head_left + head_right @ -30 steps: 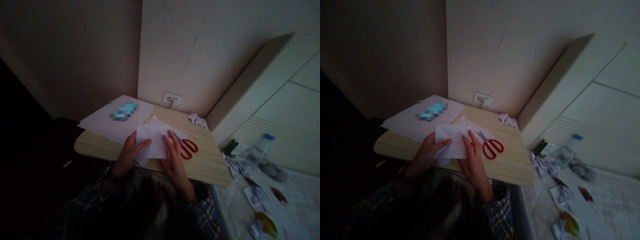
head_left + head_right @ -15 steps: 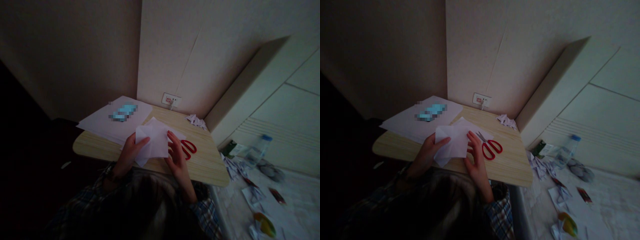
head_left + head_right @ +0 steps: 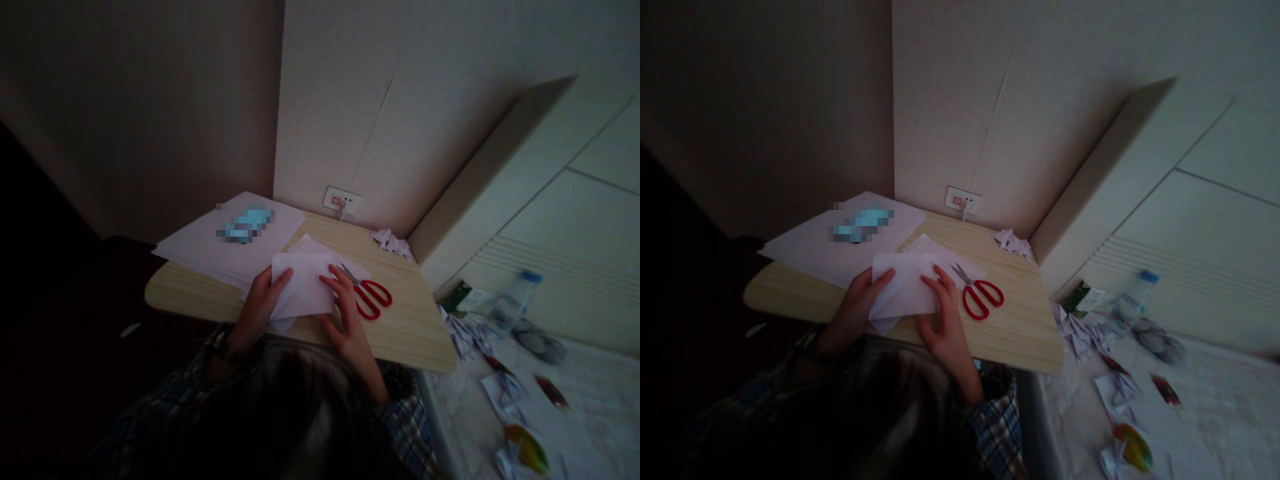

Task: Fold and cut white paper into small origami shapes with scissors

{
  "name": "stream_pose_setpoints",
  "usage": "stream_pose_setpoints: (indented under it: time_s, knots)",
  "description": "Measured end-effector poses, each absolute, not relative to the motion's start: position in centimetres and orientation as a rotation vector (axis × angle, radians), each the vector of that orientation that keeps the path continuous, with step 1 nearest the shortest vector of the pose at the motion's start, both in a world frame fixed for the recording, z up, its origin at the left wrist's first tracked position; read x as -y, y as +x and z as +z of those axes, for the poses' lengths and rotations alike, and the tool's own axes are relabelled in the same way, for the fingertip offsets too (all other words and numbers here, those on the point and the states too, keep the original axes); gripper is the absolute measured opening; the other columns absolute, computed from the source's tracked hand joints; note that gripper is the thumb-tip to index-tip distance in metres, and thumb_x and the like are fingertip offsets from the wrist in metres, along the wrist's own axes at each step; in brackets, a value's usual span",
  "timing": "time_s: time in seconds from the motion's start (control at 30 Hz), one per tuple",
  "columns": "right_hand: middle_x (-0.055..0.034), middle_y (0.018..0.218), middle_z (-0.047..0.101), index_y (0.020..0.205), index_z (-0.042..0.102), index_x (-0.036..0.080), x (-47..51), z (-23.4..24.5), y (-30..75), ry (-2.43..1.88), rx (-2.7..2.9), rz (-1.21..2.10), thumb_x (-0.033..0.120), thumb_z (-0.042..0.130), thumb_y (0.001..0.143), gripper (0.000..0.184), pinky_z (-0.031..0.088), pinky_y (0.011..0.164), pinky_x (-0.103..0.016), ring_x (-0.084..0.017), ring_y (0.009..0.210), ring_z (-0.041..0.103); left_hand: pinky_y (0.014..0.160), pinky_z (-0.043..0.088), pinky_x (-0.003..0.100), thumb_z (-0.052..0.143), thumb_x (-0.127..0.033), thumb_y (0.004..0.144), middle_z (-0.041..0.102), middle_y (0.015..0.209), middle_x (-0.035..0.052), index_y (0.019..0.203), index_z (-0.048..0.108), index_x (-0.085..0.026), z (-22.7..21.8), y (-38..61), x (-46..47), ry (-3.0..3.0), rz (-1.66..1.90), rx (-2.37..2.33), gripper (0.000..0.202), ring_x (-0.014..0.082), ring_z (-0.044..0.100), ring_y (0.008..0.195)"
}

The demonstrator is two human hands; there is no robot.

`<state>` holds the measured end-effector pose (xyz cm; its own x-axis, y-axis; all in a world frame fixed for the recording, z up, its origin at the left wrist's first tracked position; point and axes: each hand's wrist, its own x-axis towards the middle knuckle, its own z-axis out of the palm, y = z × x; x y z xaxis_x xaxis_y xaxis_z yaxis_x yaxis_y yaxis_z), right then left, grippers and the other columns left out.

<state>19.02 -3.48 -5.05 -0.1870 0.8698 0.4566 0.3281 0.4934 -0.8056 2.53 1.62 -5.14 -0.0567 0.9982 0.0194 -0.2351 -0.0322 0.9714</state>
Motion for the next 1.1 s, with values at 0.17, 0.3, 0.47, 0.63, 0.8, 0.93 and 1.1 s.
stream_pose_setpoints:
  time_s: [0.17,0.3,0.47,0.63,0.8,0.93,1.1]
  knots:
    - [-0.0069,0.152,0.029,0.133,0.045,0.027,3.3,-5.1,18.9,-1.063,1.774,0.574,0.018,0.059,0.081,0.054,0.022,0.116,-0.046,-0.024,0.142,0.024,0.067,0.049,0.027,0.071,-0.049,0.067,0.073,0.083,0.0061,0.1,0.07,-0.01,-4.9,2.7,-1.5,0.97,1.371,-1.034,0.051,0.0221,0.065,0.078]
    - [-0.0076,0.151,0.029,0.132,0.046,0.027,3.3,-5.2,18.9,-1.082,1.767,0.541,0.018,0.059,0.083,0.052,0.022,0.116,-0.046,-0.024,0.142,0.024,0.068,0.049,0.027,0.072,-0.047,0.067,0.073,0.085,0.0065,0.1,0.069,-0.01,-5.0,2.6,-1.5,0.959,1.378,-1.01,0.05,0.0214,0.065,0.075]
    - [-0.0065,0.151,0.028,0.133,0.045,0.03,3.6,-5.1,18.9,-1.077,1.763,0.563,0.023,0.061,0.084,0.052,0.023,0.116,-0.048,-0.024,0.142,0.024,0.068,0.049,0.029,0.073,-0.051,0.065,0.074,0.085,0.008,0.099,0.07,-0.009,-4.9,2.5,-1.5,0.987,1.388,-1.053,0.054,0.0234,0.065,0.077]
    - [-0.0058,0.15,0.03,0.13,0.048,0.032,3.6,-5.0,18.9,-1.097,1.727,0.562,0.029,0.062,0.085,0.047,0.027,0.114,-0.048,-0.024,0.141,0.027,0.065,0.049,0.027,0.071,-0.05,0.067,0.074,0.085,0.0073,0.101,0.069,-0.01,-5.0,2.5,-1.5,1.006,1.382,-1.059,0.052,0.0223,0.065,0.077]
    - [-0.0047,0.146,0.037,0.117,0.062,0.032,3.4,-5.2,19.3,-1.098,1.699,0.413,0.038,0.063,0.084,0.034,0.028,0.113,-0.048,-0.025,0.137,0.033,0.065,0.048,0.026,0.07,-0.051,0.069,0.073,0.087,0.0078,0.101,0.069,-0.01,-5.1,2.5,-1.6,1.036,1.338,-1.027,0.052,0.0228,0.065,0.08]
    - [-0.002,0.145,0.037,0.107,0.069,0.034,3.3,-5.2,19.9,-1.082,1.773,0.281,0.041,0.066,0.081,0.027,0.033,0.109,-0.05,-0.028,0.134,0.034,0.063,0.048,0.027,0.072,-0.048,0.066,0.073,0.083,0.0066,0.095,0.069,-0.01,-5.0,2.6,-1.4,1.036,1.325,-1.012,0.048,0.021,0.064,0.074]
    - [0.0009,0.135,0.049,0.092,0.075,0.038,3.4,-5.1,20.2,-1.042,1.766,0.181,0.037,0.061,0.086,0.015,0.033,0.107,-0.053,-0.028,0.128,0.041,0.063,0.048,0.028,0.074,-0.046,0.063,0.072,0.08,0.0065,0.09,0.07,-0.01,-4.4,2.8,-1.0,1.021,1.303,-1.017,0.045,0.0215,0.063,0.072]
